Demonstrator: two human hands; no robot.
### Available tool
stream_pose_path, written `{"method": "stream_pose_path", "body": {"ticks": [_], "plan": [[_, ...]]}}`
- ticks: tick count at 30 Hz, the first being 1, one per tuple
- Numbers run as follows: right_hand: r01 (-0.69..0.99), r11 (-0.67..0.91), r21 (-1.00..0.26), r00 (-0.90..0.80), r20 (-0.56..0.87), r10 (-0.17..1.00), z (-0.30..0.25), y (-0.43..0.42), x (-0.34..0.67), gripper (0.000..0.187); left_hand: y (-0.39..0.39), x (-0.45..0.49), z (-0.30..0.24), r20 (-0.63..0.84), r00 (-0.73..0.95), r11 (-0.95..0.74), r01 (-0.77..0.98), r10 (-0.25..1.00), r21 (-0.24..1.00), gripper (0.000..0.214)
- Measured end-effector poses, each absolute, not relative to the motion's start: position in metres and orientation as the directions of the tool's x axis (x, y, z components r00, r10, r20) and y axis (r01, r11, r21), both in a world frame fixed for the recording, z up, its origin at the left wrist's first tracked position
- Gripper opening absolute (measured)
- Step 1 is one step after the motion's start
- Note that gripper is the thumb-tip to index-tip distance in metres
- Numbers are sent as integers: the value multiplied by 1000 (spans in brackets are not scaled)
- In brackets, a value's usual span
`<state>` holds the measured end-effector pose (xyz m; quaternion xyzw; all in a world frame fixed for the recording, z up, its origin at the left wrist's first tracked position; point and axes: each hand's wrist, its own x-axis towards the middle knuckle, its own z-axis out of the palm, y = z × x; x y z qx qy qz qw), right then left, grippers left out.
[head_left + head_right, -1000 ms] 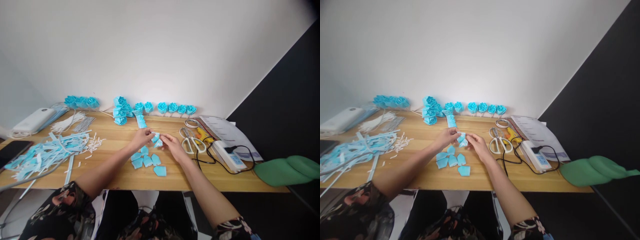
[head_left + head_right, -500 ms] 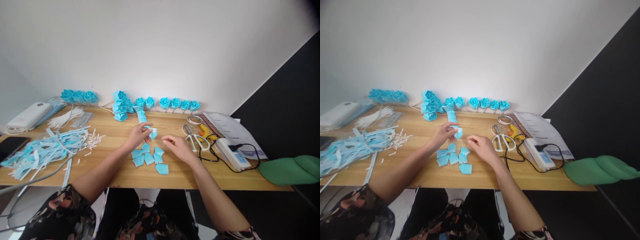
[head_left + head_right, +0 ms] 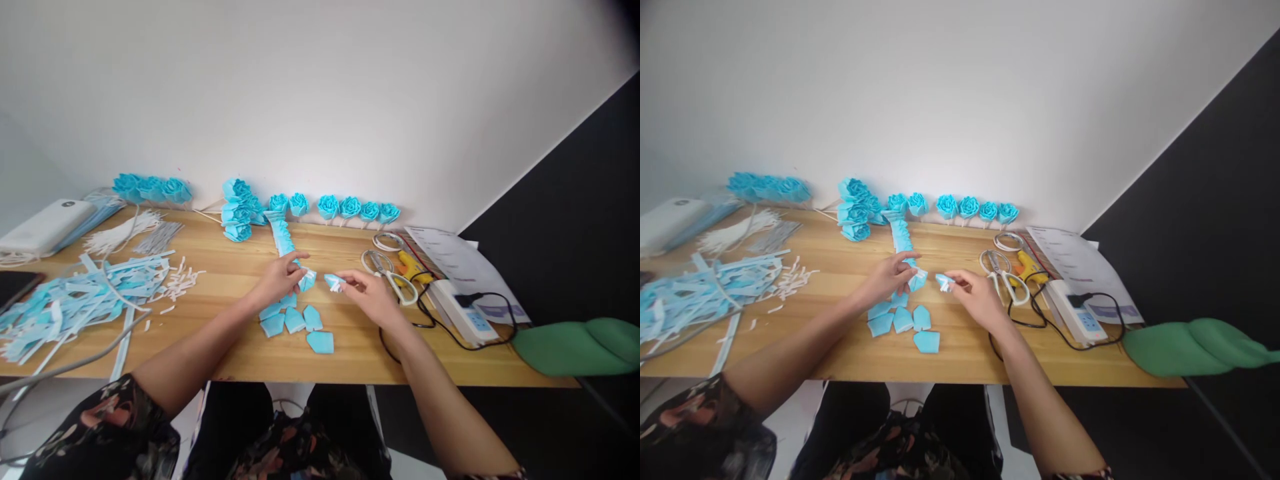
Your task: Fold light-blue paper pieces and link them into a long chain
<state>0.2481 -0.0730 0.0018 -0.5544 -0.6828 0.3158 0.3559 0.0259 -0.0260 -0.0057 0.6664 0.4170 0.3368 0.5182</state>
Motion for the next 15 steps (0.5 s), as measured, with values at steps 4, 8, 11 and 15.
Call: {"method": "stream_pose_path", "body": {"ticks": [4,8,11,15], "plan": [[184,51,-982,-58,41,997,7,-58,251,35,-30,27,-1,130,441,-279,293,888,914,40],[16,-15,-1000,-98,-16,995,12,-47,231,38,-32,27,7,248,400,-378,286,882,880,32],[-23,-28,-999,-150,-24,988,16,-39,214,38,-30,26,9,125,440,-206,143,889,968,32],[5,-3,-1000,-181,-4,983,23,-28,200,34,-27,25,7,2,366,24,-65,930,998,32]]}}
